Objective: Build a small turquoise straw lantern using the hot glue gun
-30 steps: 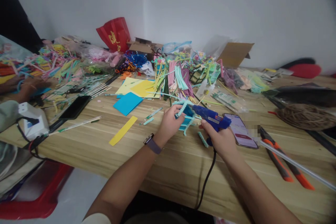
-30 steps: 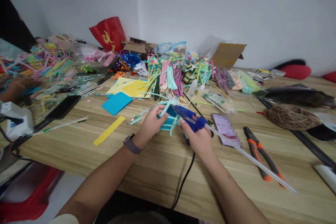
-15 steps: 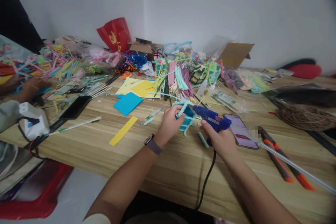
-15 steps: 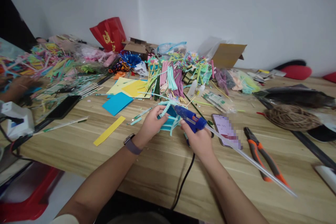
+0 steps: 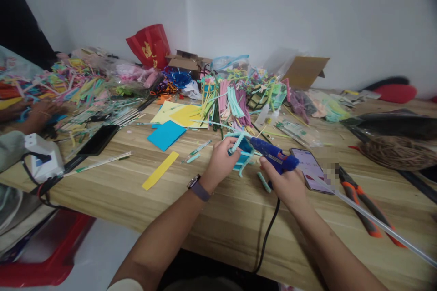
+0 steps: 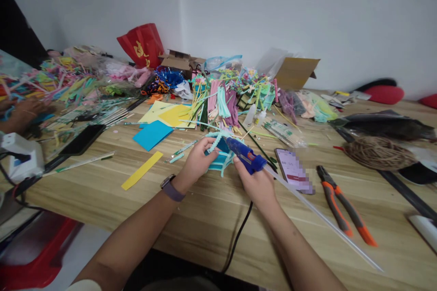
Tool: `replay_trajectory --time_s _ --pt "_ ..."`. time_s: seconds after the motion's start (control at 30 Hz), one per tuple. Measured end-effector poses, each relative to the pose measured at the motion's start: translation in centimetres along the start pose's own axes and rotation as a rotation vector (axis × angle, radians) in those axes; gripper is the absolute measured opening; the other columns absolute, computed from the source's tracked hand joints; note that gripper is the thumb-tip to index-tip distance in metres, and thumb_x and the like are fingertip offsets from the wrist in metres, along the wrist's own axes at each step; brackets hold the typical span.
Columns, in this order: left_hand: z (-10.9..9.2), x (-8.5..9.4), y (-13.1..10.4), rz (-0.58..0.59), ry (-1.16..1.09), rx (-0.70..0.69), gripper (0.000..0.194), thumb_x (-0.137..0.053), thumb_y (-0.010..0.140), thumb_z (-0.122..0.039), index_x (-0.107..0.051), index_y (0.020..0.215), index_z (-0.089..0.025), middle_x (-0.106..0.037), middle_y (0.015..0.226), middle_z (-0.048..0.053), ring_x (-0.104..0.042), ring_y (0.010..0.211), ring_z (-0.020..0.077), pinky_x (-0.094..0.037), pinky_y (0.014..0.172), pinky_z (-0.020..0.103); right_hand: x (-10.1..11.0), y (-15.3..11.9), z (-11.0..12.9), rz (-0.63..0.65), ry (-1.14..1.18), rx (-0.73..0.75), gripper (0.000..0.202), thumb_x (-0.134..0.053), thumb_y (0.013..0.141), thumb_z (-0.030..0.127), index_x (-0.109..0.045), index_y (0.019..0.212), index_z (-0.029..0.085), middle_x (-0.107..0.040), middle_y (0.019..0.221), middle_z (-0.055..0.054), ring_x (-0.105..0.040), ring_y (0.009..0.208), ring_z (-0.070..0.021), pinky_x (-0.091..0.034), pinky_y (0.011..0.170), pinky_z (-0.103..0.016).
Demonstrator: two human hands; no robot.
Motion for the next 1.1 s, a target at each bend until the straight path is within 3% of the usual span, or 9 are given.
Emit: replay_trajectory --time_s 0.23,0.53,0.73,0.87,0.93,1.03,1.1 --pt "0.4 0.0 0.0 -0.001 0.025 -0.02 0.018 -0.058 0.08 -0.017 -0.06 0.098 -0.019 -0.067 0.095 0.004 -0.063 0.092 0.0162 -0.053 0.079 0.027 -0.1 0.0 -0.1 -0.004 -0.052 -0.007 0.06 -0.043 0.07 0.073 -0.073 0.081 0.022 -0.071 0.067 -0.01 -0.069 0.079 -0.0346 -0.05 0.064 -0.039" --pt "0.3 0.0 -0.1 0.001 0.031 -0.011 0.019 -0.058 0.08 -0.017 -0.06 0.099 -0.018 -0.067 0.097 0.005 -0.063 0.093 0.0166 -0.052 0.081 0.027 -0.2 0.0 0.2 -0.045 -0.033 0.104 0.057 -0.045 0.073 0.067 -0.072 0.095 0.021 -0.074 0.088 -0.012 -0.066 0.095 -0.0336 -0.05 0.071 -0.037" --pt "0.0 0.0 0.0 -0.005 0.013 0.007 0.019 -0.058 0.08 -0.014 -0.06 0.099 -0.016 -0.067 0.099 0.007 -0.063 0.093 0.0164 -0.051 0.081 0.027 1.3 0.4 -0.3 -0.051 0.084 -0.071 0.049 -0.054 0.068 0.066 -0.071 0.076 0.021 -0.07 0.073 -0.011 -0.064 0.079 -0.0317 -0.047 0.064 -0.037" --pt "-0.1 0.2 0.2 -0.012 -0.012 0.052 0.023 -0.057 0.079 -0.012 -0.059 0.102 -0.016 -0.068 0.097 0.007 -0.064 0.091 0.0163 -0.051 0.079 0.026 2.4 -1.8 -1.2 0.194 0.661 -0.168 0.037 -0.066 0.069 0.057 -0.067 0.074 0.02 -0.062 0.065 -0.004 -0.05 0.054 -0.016 -0.041 0.05 -0.029" --pt "-0.2 0.2 0.2 -0.006 -0.021 0.062 0.025 -0.056 0.079 -0.01 -0.058 0.103 -0.015 -0.068 0.095 0.007 -0.064 0.091 0.0164 -0.051 0.079 0.026 2.5 -4.0 -2.1 0.399 0.888 -0.321 0.036 -0.072 0.067 0.054 -0.068 0.077 0.019 -0.056 0.059 0.0 -0.044 0.049 -0.012 -0.037 0.046 -0.026" --pt "-0.4 0.4 0.2 -0.015 -0.001 0.067 0.025 -0.056 0.079 -0.01 -0.058 0.103 -0.015 -0.068 0.097 0.008 -0.065 0.092 0.0171 -0.051 0.079 0.027 2.1 -7.5 -3.6 0.692 0.964 -0.622 0.039 -0.077 0.066 0.052 -0.068 0.081 0.017 -0.054 0.06 0.002 -0.043 0.048 -0.0076 -0.036 0.046 -0.022" --pt "-0.5 0.5 0.2 -0.013 0.016 0.065 0.025 -0.056 0.079 -0.01 -0.058 0.103 -0.015 -0.068 0.097 0.008 -0.065 0.092 0.0175 -0.051 0.079 0.027 1.6 -8.9 -4.3 0.856 0.919 -0.719 0.041 -0.081 0.062 0.049 -0.067 0.084 0.016 -0.056 0.062 0.002 -0.047 0.049 -0.0069 -0.039 0.048 -0.02"
Point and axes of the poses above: each hand's wrist, its own y-axis towards the middle knuckle, its own x-axis out of the back of the hand, z = x × y, the point moved 2 cm from there along y, towards the middle knuckle
